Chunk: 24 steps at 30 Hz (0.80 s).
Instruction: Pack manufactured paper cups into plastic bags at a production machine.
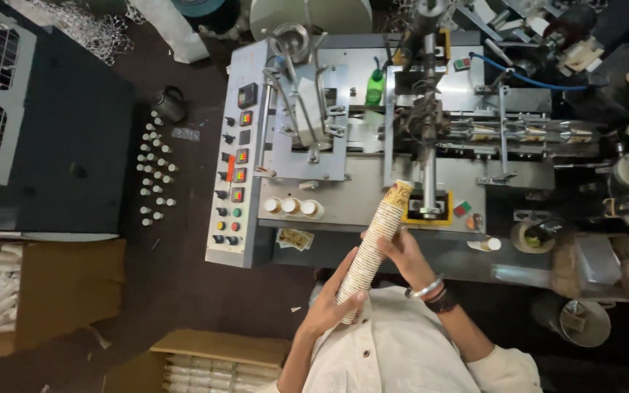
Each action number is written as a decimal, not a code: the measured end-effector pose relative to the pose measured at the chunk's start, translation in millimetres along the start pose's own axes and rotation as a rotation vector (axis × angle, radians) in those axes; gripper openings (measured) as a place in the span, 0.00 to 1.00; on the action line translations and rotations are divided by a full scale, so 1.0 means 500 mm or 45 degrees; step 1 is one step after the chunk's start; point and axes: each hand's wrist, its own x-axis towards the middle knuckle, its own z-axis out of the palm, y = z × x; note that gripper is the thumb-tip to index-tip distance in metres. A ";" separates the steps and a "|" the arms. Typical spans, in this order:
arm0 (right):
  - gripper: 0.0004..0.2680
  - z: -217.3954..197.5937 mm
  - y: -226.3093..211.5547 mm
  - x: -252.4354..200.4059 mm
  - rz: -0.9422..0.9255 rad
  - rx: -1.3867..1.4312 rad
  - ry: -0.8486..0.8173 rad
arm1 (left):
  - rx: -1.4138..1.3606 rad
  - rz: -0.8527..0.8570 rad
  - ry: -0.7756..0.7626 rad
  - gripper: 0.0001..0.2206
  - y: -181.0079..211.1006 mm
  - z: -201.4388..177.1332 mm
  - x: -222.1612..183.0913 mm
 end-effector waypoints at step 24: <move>0.20 0.151 0.346 0.208 -0.296 -1.131 0.799 | -0.431 -0.625 0.256 0.32 -0.062 -0.338 -0.126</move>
